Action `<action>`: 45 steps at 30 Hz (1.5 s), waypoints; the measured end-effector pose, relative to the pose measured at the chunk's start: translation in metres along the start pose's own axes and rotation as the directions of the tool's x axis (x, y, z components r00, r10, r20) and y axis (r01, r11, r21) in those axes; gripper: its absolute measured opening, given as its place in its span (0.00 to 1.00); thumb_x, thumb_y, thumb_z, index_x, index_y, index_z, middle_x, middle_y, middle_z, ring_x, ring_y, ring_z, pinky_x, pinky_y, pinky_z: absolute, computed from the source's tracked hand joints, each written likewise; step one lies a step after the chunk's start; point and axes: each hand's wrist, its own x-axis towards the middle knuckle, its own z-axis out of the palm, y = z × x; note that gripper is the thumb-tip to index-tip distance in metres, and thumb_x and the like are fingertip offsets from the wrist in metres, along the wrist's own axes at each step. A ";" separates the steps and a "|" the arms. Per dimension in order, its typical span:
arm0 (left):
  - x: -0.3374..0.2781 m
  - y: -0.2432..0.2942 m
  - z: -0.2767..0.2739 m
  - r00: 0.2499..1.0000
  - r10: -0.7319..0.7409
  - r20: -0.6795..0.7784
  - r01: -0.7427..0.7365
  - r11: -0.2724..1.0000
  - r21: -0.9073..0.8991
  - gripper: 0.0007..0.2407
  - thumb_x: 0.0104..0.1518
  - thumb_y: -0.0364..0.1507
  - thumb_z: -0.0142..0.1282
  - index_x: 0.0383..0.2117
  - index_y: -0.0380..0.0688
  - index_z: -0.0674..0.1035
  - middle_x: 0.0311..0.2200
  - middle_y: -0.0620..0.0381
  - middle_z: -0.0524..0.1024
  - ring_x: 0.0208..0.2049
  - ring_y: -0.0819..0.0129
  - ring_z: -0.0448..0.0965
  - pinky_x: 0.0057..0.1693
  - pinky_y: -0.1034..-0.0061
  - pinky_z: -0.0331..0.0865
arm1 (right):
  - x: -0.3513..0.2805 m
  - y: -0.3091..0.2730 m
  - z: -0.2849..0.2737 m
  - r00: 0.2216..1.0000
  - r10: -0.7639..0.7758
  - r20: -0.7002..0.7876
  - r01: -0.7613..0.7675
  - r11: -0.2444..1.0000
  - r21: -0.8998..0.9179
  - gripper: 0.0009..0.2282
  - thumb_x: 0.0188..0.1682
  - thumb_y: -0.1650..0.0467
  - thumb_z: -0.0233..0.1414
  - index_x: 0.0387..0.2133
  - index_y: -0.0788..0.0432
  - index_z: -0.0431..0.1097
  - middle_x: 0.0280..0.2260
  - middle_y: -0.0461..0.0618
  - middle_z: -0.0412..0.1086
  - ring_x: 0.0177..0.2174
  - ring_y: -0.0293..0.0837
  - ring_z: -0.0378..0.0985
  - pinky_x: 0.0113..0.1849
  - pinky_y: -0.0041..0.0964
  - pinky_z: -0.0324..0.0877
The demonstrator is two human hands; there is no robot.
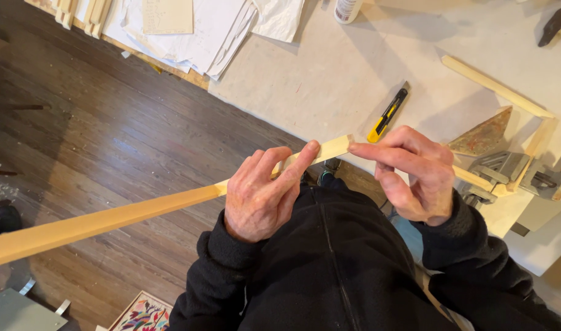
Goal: The person applies wood glue to the mitered end of a wooden frame moulding piece and joins it to form a corner. They then set the frame in a corner vise on the bench, tighten the clamp, tap the joint with a hammer, and trim or clean the joint with a utility knife while checking the corner alignment.
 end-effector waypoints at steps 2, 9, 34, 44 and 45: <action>-0.001 -0.001 0.002 1.000 -0.005 -0.004 0.005 1.000 0.004 0.26 0.51 0.18 0.60 0.61 0.48 0.76 0.40 0.55 0.75 0.35 0.62 0.74 0.45 0.69 0.71 | 0.000 0.002 -0.002 1.000 -0.006 -0.011 0.007 1.000 0.026 0.19 0.42 0.77 0.47 0.46 0.64 0.77 0.30 0.47 0.69 0.26 0.34 0.73 0.29 0.26 0.69; -0.003 -0.002 0.002 1.000 -0.008 -0.017 0.008 1.000 0.017 0.26 0.52 0.18 0.60 0.60 0.49 0.77 0.40 0.55 0.75 0.34 0.63 0.74 0.44 0.70 0.71 | -0.002 0.004 0.000 0.999 -0.019 -0.031 0.020 0.999 0.034 0.19 0.43 0.76 0.46 0.47 0.63 0.77 0.32 0.48 0.70 0.26 0.35 0.73 0.29 0.25 0.69; 0.013 -0.005 -0.012 0.989 0.138 0.054 -0.125 0.972 -0.197 0.20 0.60 0.19 0.62 0.60 0.46 0.77 0.42 0.54 0.77 0.40 0.64 0.80 0.46 0.73 0.75 | -0.047 0.022 -0.003 0.889 0.283 -0.361 -0.196 0.946 0.258 0.17 0.52 0.72 0.50 0.55 0.60 0.67 0.32 0.44 0.72 0.32 0.35 0.76 0.36 0.27 0.75; 0.057 -0.009 0.034 0.972 -0.022 0.235 0.229 -0.159 -0.960 0.21 0.74 0.29 0.44 0.70 0.30 0.60 0.31 0.56 0.74 0.20 0.74 0.67 0.27 0.81 0.63 | -0.075 0.017 0.002 0.971 -0.209 -0.120 0.085 0.762 -0.642 0.29 0.46 0.71 0.65 0.57 0.63 0.55 0.55 0.55 0.70 0.58 0.51 0.68 0.56 0.54 0.68; 0.068 -0.011 0.045 0.965 0.070 0.251 0.259 -0.380 -0.888 0.21 0.75 0.30 0.42 0.70 0.31 0.58 0.29 0.57 0.72 0.20 0.75 0.62 0.24 0.83 0.59 | -0.082 0.019 0.000 0.971 -0.199 -0.129 0.071 0.763 -0.642 0.31 0.46 0.70 0.65 0.57 0.65 0.54 0.55 0.54 0.70 0.59 0.50 0.67 0.56 0.56 0.66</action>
